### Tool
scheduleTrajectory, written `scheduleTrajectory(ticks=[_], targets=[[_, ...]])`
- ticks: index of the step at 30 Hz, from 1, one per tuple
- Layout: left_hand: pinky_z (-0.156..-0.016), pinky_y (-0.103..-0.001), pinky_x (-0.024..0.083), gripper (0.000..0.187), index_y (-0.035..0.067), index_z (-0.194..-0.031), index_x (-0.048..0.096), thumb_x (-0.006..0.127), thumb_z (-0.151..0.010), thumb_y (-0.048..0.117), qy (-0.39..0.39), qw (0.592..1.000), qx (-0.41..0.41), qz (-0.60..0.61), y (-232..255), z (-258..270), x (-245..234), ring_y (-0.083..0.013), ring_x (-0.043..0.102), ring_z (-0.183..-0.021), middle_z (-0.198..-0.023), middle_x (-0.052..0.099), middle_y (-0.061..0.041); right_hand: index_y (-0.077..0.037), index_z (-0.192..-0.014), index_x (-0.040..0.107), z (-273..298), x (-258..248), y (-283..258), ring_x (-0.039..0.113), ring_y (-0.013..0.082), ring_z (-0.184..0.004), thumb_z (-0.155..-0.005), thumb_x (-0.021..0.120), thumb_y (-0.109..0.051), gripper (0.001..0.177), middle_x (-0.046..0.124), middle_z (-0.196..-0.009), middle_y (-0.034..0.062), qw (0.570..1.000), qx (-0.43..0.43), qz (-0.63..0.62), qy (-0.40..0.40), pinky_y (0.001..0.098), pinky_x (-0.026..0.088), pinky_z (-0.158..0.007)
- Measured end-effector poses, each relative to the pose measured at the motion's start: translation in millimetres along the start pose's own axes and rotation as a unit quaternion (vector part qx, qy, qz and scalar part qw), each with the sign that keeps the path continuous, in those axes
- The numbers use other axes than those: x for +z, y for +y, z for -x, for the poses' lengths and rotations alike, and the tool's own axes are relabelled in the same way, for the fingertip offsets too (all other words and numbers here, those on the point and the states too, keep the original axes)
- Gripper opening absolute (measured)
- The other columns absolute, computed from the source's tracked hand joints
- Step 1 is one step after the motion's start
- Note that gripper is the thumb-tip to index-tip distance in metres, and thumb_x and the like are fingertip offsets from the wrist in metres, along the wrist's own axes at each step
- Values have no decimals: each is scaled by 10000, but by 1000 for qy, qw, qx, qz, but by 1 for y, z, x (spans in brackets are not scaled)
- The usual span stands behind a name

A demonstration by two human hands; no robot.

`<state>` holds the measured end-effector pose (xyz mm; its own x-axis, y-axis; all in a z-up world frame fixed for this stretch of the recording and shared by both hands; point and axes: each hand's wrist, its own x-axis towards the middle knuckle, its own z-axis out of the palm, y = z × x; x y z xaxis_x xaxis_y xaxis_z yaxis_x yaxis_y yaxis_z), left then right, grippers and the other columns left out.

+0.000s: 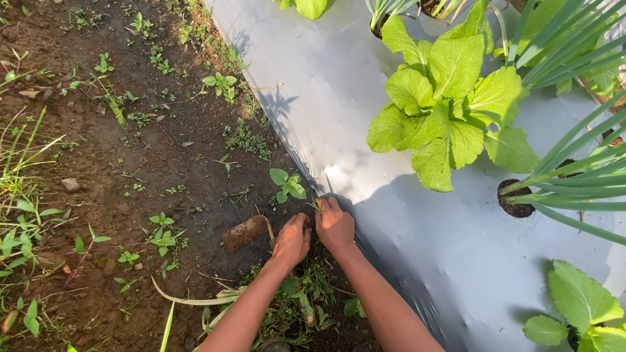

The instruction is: Weeding a vegetable garden bed by hand and using a small hand hoe to remove weeds and loosen soil around plants.

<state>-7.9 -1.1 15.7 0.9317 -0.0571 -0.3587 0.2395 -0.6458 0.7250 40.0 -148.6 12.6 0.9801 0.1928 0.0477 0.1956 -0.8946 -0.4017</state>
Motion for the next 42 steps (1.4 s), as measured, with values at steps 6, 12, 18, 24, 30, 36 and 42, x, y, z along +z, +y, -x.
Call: scheduleTrajectory(ticks=[6,12,18,24,30,36,42], targets=[[-832,-583,618,217,147,-1205,573,575,-993,192,4,1000,5,4,-1,1,0,-432,698,-1095,-1123,674,-131,-221,-1216,643,-9,25,10,661,303,-507,-1039,534,-282,216,571,-1262,54,990,-8,127,-63,479,592,-469],[-828,-587,615,220,142,-1223,562,543,-1004,138,-9,1000,-2,1,6,4,-5,-441,691,-1104,-1148,668,-134,-204,-1193,739,-9,11,14,715,419,-640,-992,612,-305,259,674,-1340,85,999,26,-17,-37,510,642,-529],[-899,-658,559,329,87,-1309,526,481,-988,29,-55,989,-58,124,21,9,-23,-503,614,-1230,-1263,637,-212,-103,-1416,624,-1,-35,13,572,466,-1320,-1035,603,-279,419,526,-1515,209,974,14,-76,-212,611,581,-996],[-954,-630,540,306,84,-1313,566,463,-1025,62,-49,978,-97,179,14,3,-17,-470,619,-1241,-1257,640,-207,-207,-1242,709,38,-17,24,712,283,-860,-974,629,-185,280,627,-1160,21,943,-167,136,-253,430,629,-690],[-885,-554,622,320,51,-1345,551,492,-1044,-39,1,992,4,124,-1,5,-17,-360,656,-1186,-1212,622,-165,-262,-972,753,59,21,43,601,258,-793,-804,636,-200,213,602,-1026,12,925,-264,225,-153,386,438,-579],[-901,-559,622,320,58,-1322,563,546,-1013,-23,-6,999,21,40,-10,9,-4,-378,657,-1168,-1237,620,-179,-133,-860,759,89,7,28,668,282,-748,-835,532,-82,234,700,-953,44,942,-231,98,-223,380,515,-591],[-698,-525,648,571,126,-1465,479,704,-998,367,-73,920,4,-384,-12,1,31,-289,602,-1236,-1385,586,-80,-13,-1362,571,92,-46,5,422,381,-550,-823,469,24,550,490,-621,179,914,-132,-59,-378,533,296,-517]])
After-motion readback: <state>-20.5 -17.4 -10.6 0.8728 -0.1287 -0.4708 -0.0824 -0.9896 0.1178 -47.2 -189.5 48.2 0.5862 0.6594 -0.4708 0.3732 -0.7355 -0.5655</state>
